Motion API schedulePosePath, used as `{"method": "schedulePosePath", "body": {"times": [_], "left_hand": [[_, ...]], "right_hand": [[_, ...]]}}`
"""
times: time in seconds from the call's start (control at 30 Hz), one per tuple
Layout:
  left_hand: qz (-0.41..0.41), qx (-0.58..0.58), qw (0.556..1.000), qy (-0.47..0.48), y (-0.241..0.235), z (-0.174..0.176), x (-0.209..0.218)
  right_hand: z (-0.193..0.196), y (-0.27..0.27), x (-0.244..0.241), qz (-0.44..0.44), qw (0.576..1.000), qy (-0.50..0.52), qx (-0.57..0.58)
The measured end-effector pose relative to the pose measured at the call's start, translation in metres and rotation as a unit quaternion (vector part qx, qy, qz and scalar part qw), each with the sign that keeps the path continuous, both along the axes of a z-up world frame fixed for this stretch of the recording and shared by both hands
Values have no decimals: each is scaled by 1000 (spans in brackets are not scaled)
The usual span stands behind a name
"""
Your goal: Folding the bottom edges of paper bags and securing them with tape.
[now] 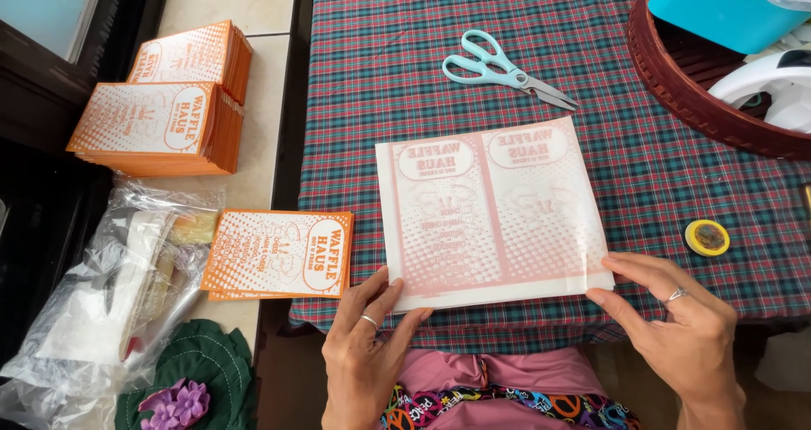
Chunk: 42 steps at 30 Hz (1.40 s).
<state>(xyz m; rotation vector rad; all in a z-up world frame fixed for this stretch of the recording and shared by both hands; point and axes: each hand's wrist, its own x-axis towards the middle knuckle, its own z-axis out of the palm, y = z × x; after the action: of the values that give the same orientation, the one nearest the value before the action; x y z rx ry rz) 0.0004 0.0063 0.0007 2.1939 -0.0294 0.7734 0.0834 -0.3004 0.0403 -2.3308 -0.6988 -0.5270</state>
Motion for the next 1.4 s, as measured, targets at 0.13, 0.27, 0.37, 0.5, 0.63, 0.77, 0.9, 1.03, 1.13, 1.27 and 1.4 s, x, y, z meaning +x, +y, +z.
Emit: {"method": "schedulePosePath", "body": {"times": [0.13, 0.27, 0.37, 0.5, 0.63, 0.77, 0.9, 1.03, 1.13, 1.27, 1.4], "left_hand": [[-2, -13, 1000, -3, -1, 2, 0], [11, 8, 1000, 17, -1, 3, -1], [11, 3, 1000, 24, -2, 2, -2], [15, 1, 999, 43, -3, 3, -4], [10, -43, 998, 49, -4, 4, -6], [-1, -44, 998, 41, -3, 3, -5], [-9, -38, 999, 22, -4, 3, -4], [6, -36, 997, 69, -3, 10, -7], [-6, -27, 997, 68, -1, 8, -10], [10, 5, 1000, 22, 1, 6, -9], [21, 8, 1000, -18, 1, 8, -6]], "right_hand": [[13, 1, 5, 4, 999, 41, 7], [36, 11, 26, -2, 1000, 13, -7], [42, 28, 63, 54, 998, -20, -33], [35, 68, 121, 132, 986, 22, -101], [14, 97, 165, 157, 968, 51, -186], [16, 114, 173, 155, 942, 146, -258], [17, 116, 170, 155, 938, 181, -251], [30, 96, 152, 175, 967, 102, -155], [47, 65, 119, 140, 982, 48, -116], [52, 25, 61, 87, 992, 18, -84], [31, -2, 18, 8, 997, 66, -29]]}}
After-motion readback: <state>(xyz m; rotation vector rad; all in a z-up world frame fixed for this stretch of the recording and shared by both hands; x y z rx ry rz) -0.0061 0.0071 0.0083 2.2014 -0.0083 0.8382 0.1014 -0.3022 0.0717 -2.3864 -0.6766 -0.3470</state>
